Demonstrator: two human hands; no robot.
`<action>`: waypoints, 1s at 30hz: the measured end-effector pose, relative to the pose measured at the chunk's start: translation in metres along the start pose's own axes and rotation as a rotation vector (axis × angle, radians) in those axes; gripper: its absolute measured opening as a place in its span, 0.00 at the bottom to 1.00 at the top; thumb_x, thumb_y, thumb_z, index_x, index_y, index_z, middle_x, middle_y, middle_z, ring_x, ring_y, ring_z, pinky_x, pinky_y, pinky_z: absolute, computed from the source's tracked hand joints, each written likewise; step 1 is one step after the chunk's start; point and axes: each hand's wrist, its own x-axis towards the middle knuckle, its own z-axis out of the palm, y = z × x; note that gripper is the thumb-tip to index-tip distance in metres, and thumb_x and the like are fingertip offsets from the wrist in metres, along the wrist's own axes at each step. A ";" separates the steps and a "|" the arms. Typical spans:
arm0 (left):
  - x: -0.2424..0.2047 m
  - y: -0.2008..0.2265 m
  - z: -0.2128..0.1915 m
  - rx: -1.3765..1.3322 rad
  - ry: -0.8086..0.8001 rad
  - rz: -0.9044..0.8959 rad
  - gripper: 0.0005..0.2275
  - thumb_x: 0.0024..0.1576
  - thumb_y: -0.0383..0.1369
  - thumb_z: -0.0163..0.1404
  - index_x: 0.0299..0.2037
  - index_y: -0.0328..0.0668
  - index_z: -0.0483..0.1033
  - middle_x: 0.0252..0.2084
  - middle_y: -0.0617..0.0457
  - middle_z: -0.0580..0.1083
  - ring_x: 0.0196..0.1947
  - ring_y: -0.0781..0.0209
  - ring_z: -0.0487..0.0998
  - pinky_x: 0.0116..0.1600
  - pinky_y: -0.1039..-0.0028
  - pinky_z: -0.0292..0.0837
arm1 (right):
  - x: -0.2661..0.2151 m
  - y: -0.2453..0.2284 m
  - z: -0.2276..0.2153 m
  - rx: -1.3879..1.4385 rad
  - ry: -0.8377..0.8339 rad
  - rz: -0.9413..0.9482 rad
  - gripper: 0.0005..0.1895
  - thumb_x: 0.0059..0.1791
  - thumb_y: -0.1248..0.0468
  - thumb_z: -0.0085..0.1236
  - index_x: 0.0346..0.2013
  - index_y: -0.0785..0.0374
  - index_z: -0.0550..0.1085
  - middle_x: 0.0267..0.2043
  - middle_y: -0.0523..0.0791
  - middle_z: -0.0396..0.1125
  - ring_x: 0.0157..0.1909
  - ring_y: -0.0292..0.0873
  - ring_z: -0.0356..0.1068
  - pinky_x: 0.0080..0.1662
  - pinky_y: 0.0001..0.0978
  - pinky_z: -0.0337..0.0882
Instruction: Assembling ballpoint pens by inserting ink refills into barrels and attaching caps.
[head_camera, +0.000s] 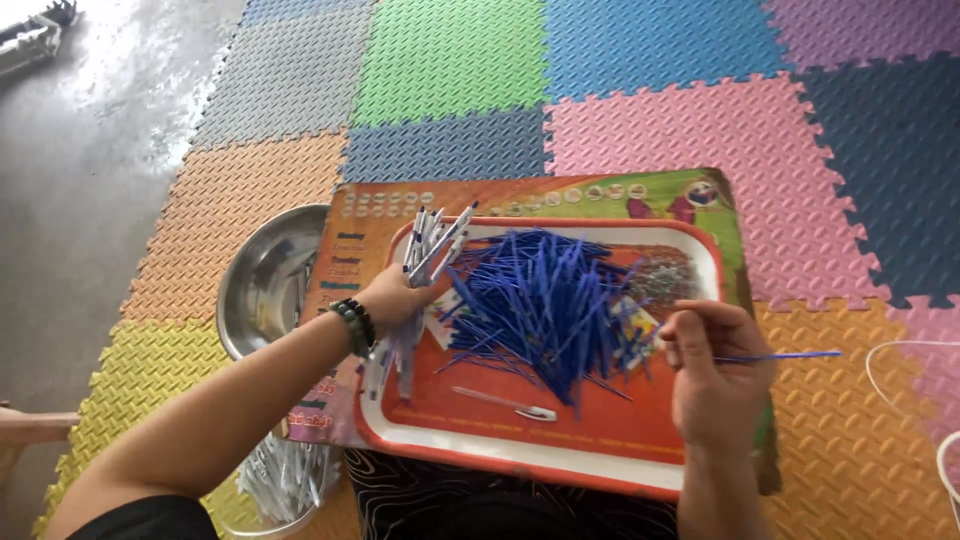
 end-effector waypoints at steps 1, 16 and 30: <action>0.004 0.002 0.005 0.006 -0.002 0.001 0.12 0.64 0.40 0.60 0.45 0.38 0.81 0.34 0.50 0.78 0.31 0.59 0.78 0.39 0.66 0.78 | 0.001 -0.002 0.000 0.002 0.006 -0.001 0.05 0.62 0.69 0.60 0.53 0.62 0.76 0.38 0.43 0.75 0.33 0.30 0.67 0.36 0.18 0.69; 0.042 -0.024 0.024 0.436 0.253 -0.006 0.67 0.41 0.65 0.76 0.85 0.41 0.49 0.77 0.26 0.64 0.77 0.29 0.68 0.78 0.43 0.67 | 0.011 0.004 0.015 -0.115 -0.100 -0.013 0.06 0.58 0.73 0.64 0.51 0.70 0.79 0.30 0.55 0.76 0.24 0.36 0.70 0.28 0.24 0.71; -0.071 -0.060 0.104 0.426 0.169 1.073 0.15 0.55 0.36 0.64 0.54 0.64 0.84 0.58 0.55 0.78 0.55 0.43 0.85 0.51 0.57 0.83 | 0.014 0.023 0.028 -0.256 -0.258 0.106 0.20 0.58 0.77 0.65 0.62 0.72 0.69 0.47 0.58 0.78 0.46 0.49 0.84 0.46 0.40 0.90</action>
